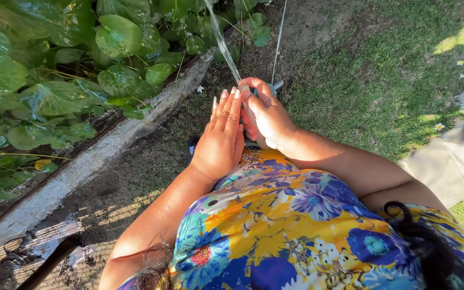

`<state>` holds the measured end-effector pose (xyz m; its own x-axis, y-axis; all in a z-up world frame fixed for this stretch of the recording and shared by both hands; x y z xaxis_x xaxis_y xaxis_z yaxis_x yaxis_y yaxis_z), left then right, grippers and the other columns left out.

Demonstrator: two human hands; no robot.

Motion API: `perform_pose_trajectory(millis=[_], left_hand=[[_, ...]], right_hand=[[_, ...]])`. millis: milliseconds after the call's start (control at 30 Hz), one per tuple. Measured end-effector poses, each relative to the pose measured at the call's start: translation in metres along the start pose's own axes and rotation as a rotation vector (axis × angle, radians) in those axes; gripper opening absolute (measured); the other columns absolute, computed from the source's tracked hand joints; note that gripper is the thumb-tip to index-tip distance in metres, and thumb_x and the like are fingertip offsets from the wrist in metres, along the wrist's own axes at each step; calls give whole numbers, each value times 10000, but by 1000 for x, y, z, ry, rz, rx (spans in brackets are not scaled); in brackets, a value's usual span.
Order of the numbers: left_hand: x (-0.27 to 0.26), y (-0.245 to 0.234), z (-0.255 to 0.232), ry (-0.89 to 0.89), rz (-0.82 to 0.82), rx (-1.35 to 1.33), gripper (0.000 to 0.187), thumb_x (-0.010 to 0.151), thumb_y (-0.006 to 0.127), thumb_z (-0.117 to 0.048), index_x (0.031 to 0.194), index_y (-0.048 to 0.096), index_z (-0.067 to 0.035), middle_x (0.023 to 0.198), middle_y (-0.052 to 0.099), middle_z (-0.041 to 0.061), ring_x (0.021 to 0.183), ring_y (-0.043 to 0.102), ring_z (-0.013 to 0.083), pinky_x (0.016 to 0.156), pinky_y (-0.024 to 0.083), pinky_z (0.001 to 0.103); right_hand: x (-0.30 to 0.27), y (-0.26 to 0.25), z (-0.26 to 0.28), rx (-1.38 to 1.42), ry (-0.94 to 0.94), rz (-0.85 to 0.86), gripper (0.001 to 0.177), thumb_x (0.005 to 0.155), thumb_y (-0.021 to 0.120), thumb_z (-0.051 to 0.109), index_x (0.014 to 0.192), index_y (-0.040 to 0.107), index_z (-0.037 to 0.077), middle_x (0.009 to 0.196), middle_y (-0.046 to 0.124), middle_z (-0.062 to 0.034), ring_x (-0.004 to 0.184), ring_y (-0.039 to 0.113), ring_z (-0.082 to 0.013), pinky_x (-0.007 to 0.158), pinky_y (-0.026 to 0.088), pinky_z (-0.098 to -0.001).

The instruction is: The recorder is seen watering plants using a hose.

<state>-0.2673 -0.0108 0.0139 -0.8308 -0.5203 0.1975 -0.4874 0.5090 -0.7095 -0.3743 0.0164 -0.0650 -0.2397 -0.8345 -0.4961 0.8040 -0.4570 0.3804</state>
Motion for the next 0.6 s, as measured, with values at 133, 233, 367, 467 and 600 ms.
perform_pose_trajectory(millis=[133,233,367,467,600], left_hand=[[1,-4,9,-17,1,-22,676,977,544,-36,1584,262,56,1600,379,271,1527,331,449,1279,256,532],[-4,-5,17,-30,6,-31,689,957,540,-29,1587,269,48,1596,385,268,1529,327,453,1275,269,526],[-12,-8,29,-53,-1,-16,697,967,553,-34,1593,255,41,1605,376,260,1533,326,451,1278,273,525],[-18,-13,35,-75,-7,-13,719,958,560,-32,1598,240,43,1617,364,253,1532,327,443,1282,270,523],[-24,-23,41,-111,-34,13,750,926,573,-27,1595,240,36,1633,343,240,1538,313,436,1287,257,524]], right_hand=[[8,5,-9,-44,61,-17,277,1081,483,299,1332,516,187,703,544,-20,470,488,-115,369,386,-283],[15,8,-17,-63,94,-40,260,1076,473,298,1312,521,201,702,546,-33,442,474,-124,356,379,-279],[23,13,-27,-56,117,-49,263,1081,481,294,1322,521,196,715,539,-33,471,490,-124,370,387,-279],[26,25,-29,-52,131,-17,265,1077,478,293,1322,520,201,722,546,-33,463,478,-123,369,386,-281],[31,43,-33,-85,172,47,252,1084,457,252,1323,514,199,713,550,-34,461,481,-119,373,372,-272]])
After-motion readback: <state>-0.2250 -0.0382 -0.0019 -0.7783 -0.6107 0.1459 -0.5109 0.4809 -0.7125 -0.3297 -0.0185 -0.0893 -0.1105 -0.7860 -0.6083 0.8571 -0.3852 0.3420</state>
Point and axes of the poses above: each hand's wrist, its own x-axis towards the middle knuckle, its own y-axis out of the palm, z = x × y, the point moved 9 cm from there along x, towards the middle knuckle
